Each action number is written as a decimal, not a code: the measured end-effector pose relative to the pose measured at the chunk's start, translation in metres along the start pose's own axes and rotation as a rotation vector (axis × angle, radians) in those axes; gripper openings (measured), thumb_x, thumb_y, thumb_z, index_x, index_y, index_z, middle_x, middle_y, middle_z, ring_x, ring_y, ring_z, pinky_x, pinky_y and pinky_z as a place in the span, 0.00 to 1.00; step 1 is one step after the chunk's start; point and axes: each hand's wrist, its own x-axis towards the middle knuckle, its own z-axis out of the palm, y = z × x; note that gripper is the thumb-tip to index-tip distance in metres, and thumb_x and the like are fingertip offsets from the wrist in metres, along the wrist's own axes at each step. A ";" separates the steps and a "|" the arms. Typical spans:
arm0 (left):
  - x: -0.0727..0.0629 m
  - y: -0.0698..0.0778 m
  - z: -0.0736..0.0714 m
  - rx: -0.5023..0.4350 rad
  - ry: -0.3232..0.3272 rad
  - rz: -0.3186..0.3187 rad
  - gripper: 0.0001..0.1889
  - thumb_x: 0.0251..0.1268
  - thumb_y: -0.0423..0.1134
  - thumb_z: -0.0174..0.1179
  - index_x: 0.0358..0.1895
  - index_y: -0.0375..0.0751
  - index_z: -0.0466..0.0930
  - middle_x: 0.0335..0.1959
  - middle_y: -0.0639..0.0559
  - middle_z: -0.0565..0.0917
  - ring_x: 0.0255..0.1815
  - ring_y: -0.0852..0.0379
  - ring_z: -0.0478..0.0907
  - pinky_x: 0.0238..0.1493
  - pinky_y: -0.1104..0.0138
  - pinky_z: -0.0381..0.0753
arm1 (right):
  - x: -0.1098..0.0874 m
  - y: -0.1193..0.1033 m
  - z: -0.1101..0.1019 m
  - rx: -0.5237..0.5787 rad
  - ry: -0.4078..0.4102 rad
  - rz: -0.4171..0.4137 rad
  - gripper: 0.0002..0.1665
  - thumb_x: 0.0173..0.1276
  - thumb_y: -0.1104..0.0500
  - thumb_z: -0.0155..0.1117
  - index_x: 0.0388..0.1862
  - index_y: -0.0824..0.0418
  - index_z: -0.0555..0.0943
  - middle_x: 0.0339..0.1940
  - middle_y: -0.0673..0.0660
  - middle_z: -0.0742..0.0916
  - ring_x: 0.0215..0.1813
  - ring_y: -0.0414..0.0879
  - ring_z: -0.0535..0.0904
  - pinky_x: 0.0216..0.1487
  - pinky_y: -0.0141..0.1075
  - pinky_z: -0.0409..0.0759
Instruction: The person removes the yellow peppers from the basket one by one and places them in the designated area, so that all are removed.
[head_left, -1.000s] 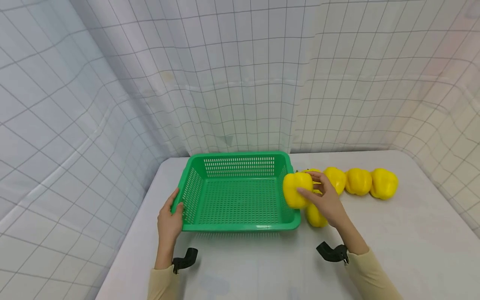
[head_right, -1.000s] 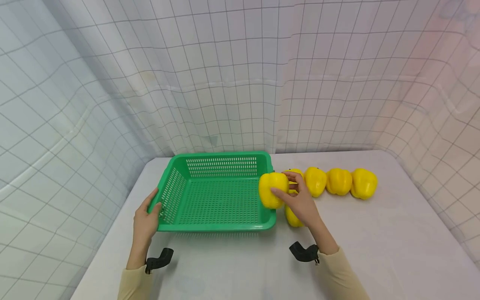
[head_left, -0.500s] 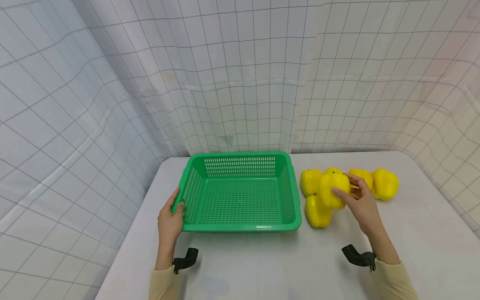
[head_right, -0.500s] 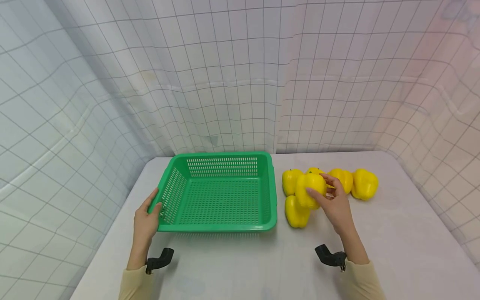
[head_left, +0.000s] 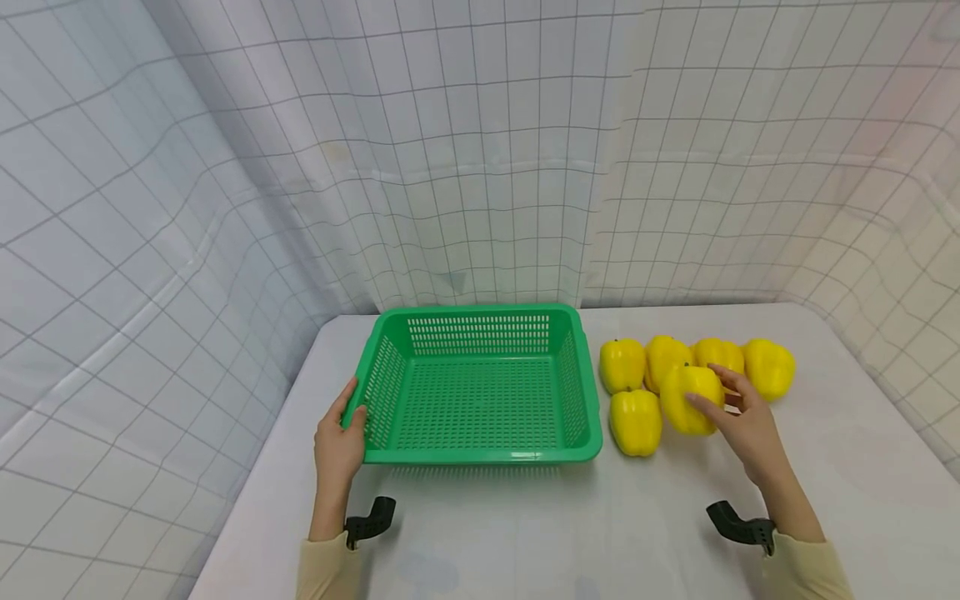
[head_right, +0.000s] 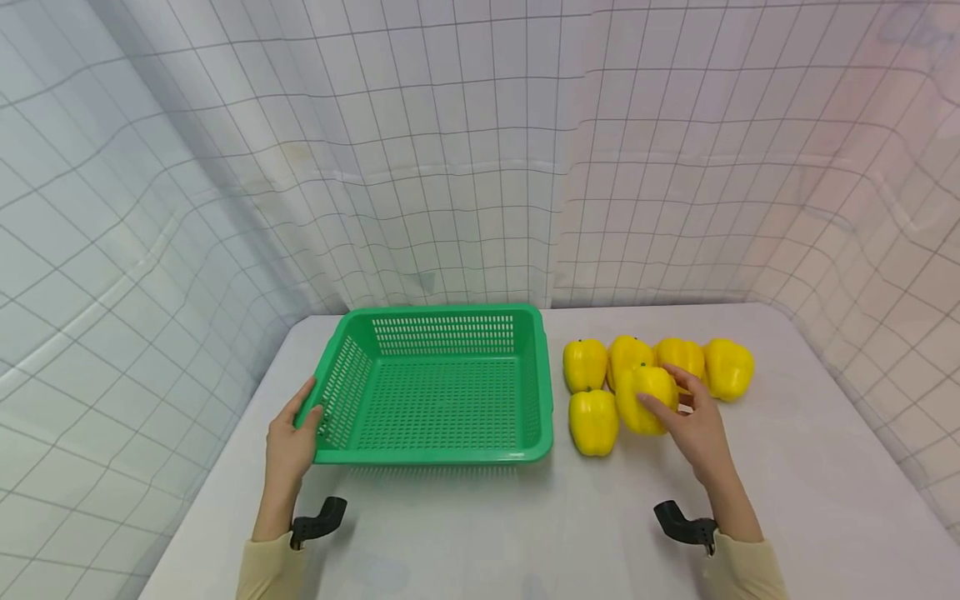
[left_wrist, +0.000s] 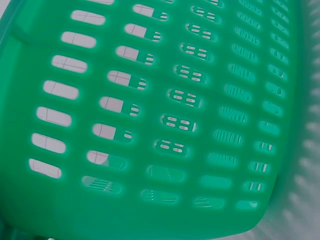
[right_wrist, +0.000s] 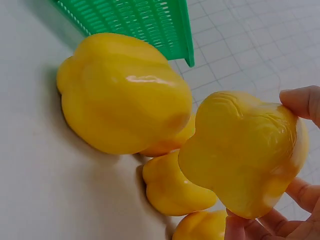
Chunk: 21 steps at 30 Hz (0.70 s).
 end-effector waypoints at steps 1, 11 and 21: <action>0.000 0.000 0.000 0.001 0.000 0.000 0.25 0.71 0.33 0.50 0.70 0.45 0.64 0.67 0.38 0.65 0.64 0.39 0.64 0.52 0.46 0.67 | 0.000 0.002 0.000 -0.002 -0.003 0.001 0.43 0.67 0.46 0.62 0.72 0.66 0.59 0.66 0.66 0.66 0.54 0.52 0.62 0.39 0.22 0.69; 0.000 -0.001 0.000 -0.003 0.002 -0.009 0.25 0.72 0.33 0.50 0.71 0.47 0.64 0.67 0.37 0.65 0.62 0.38 0.66 0.49 0.47 0.68 | 0.002 0.017 0.000 0.002 -0.052 0.053 0.45 0.68 0.44 0.60 0.73 0.67 0.57 0.66 0.66 0.65 0.57 0.56 0.62 0.38 0.21 0.70; 0.000 0.000 0.000 0.002 0.001 -0.007 0.25 0.71 0.33 0.49 0.71 0.46 0.64 0.67 0.38 0.66 0.60 0.39 0.68 0.48 0.49 0.68 | 0.003 0.029 0.000 -0.004 -0.134 0.157 0.47 0.69 0.41 0.57 0.74 0.66 0.52 0.68 0.70 0.62 0.61 0.61 0.60 0.45 0.32 0.69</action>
